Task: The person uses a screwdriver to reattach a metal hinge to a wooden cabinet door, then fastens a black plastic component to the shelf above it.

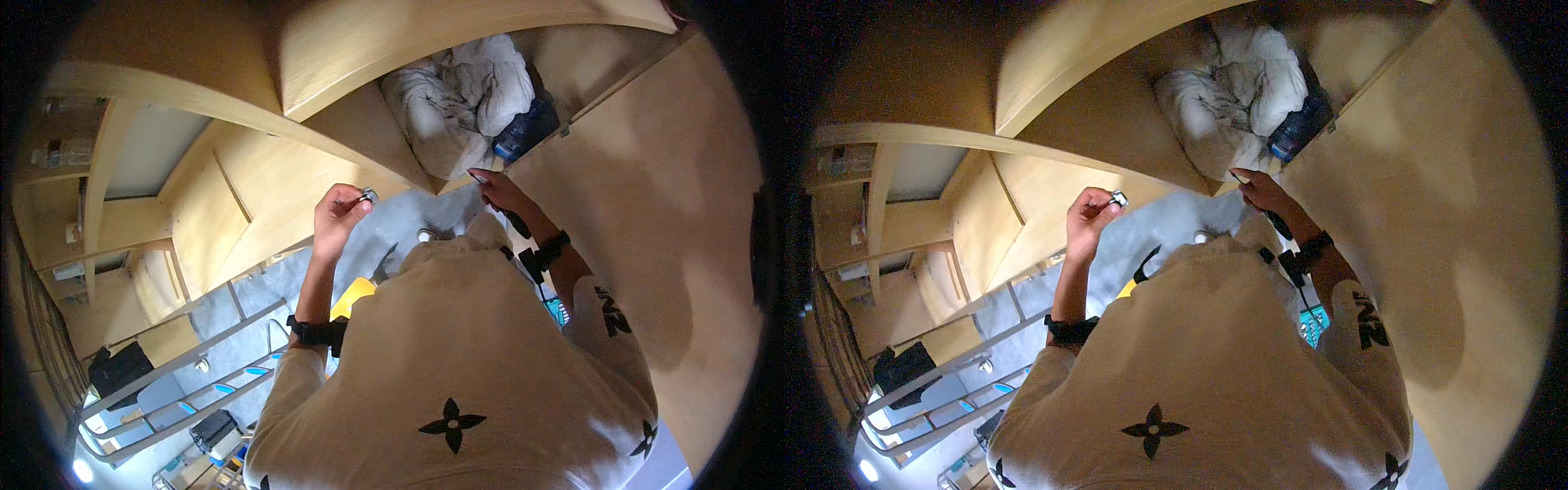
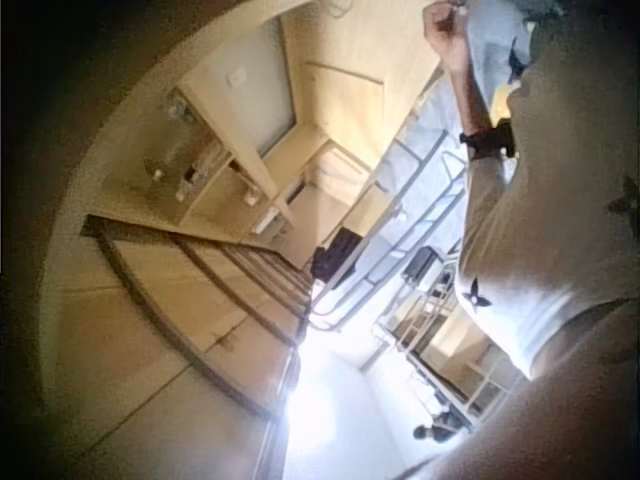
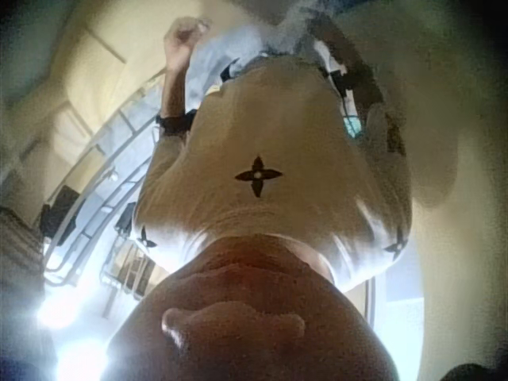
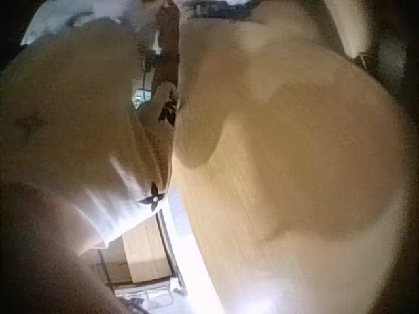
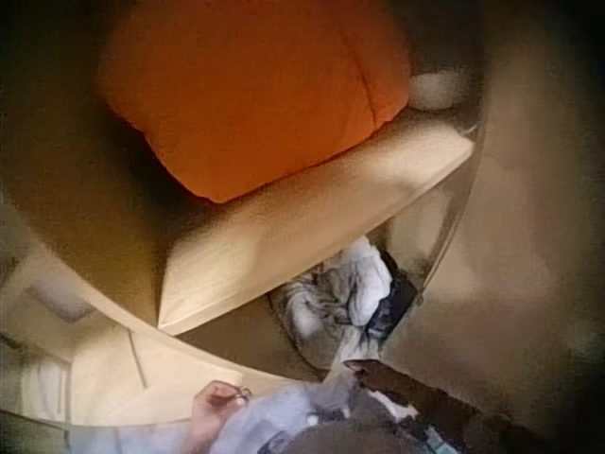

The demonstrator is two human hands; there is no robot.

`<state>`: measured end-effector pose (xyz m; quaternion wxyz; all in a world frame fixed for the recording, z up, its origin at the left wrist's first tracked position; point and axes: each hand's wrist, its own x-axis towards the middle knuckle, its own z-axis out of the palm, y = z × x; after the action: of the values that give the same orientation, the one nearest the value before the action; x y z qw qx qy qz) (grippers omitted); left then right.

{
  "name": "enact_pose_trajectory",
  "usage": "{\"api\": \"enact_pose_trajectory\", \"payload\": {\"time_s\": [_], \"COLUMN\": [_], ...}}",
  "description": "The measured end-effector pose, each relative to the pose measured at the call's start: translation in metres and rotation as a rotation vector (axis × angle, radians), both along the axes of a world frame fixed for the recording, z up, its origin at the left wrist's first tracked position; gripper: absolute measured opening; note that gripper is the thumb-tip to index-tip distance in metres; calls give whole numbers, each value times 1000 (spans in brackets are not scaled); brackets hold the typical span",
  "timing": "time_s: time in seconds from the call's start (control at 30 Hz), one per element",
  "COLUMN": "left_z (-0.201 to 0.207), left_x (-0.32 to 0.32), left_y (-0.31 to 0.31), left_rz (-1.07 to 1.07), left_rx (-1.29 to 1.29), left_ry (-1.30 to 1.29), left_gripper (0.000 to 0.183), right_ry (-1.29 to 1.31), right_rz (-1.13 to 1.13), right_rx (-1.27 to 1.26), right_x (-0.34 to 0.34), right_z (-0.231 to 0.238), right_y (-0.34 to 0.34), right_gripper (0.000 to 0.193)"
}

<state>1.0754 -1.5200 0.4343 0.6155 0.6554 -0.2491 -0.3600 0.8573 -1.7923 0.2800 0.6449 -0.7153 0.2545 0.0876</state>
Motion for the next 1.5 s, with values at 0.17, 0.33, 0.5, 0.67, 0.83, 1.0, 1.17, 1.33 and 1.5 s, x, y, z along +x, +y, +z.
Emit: {"api": "enact_pose_trajectory", "payload": {"time_s": [0.17, 0.33, 0.5, 0.67, 0.83, 1.0, 1.17, 1.33, 1.5], "left_z": [-24, -47, -61, -60, -62, -54, -56, -49, -47], "left_x": [-19, -59, -85, -95, -94, -97, -97, -98, -98], "left_y": [-27, -58, -83, -93, -102, -108, -110, -114, -116], "left_rz": [41, 380, 752, 882, 917, 922, 903, 857, 802], "left_rx": [76, 86, 171, 200, 203, 241, 248, 341, 353], "left_ry": [-115, -369, -461, -491, -524, -660, -713, -844, -900], "left_gripper": [18, 19, 21, 20, 20, 21, 22, 23, 22], "right_ry": [-64, -116, -166, -187, -213, -218, -197, -201, -190], "right_rz": [189, 407, 495, 565, 546, 644, 703, 718, 710], "right_rx": [-41, -35, 140, 116, 209, 246, 214, 124, 90], "right_x": [47, 103, 131, 134, 124, 107, 101, 101, 103], "right_z": [6, 30, 40, 65, 78, 113, 121, 120, 124], "right_y": [-17, -32, -23, -20, -22, -22, -20, -21, -21], "right_gripper": [47, 44, 45, 43, 39, 39, 39, 40, 40]}}
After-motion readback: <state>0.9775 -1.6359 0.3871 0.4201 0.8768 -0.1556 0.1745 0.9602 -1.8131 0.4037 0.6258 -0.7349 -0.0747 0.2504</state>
